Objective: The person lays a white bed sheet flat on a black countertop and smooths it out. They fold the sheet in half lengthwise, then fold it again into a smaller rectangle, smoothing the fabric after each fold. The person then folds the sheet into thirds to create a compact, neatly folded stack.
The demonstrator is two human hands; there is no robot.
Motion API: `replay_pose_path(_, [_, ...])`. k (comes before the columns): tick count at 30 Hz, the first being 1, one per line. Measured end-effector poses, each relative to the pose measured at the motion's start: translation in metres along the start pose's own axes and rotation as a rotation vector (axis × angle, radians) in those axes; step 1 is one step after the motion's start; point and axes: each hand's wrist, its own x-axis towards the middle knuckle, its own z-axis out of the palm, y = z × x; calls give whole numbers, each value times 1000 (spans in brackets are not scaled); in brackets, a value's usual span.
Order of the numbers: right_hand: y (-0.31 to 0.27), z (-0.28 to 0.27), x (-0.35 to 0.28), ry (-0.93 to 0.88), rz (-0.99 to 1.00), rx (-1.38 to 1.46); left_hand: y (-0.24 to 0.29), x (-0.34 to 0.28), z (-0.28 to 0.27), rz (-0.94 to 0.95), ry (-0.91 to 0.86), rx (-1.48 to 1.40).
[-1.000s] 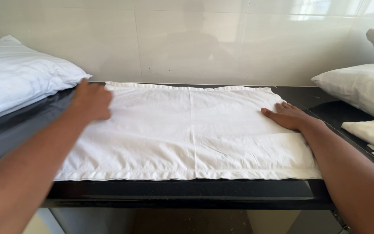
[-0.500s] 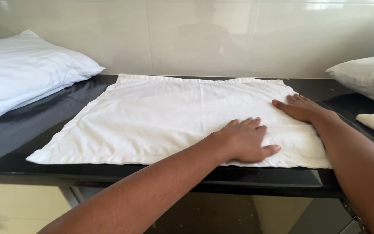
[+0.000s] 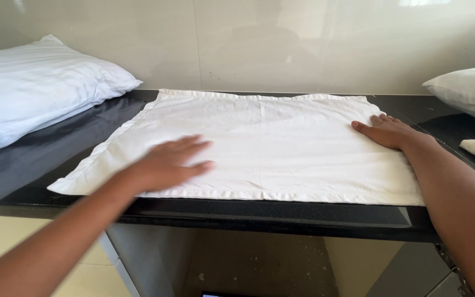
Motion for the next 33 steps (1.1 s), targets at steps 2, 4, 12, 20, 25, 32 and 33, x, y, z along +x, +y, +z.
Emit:
replay_pose_path(2, [-2, -3, -7, -7, 6, 12, -43, -11, -3, -108, -5, 11])
replay_pose_path(4, [-4, -5, -7, -10, 7, 27, -89, -20, -5, -221, -5, 27])
replay_pose_path(12, [-12, -12, -25, -25, 49, 46, -156, -31, -2, -447, 16, -28])
replay_pose_path(20, [-5, -8, -13, -6, 11, 33, -145, 18, -29, -574, -51, 146])
replay_pose_path(25, [-6, -5, -10, -9, 13, 32, -93, 96, -42, -628, -174, 394])
replay_pose_path(32, [-10, -11, -18, -14, 27, 29, 41, 147, -39, -102, -32, 117])
replay_pose_path(33, [-11, -9, -19, -18, 29, 31, 63, 135, -45, -194, -95, 167])
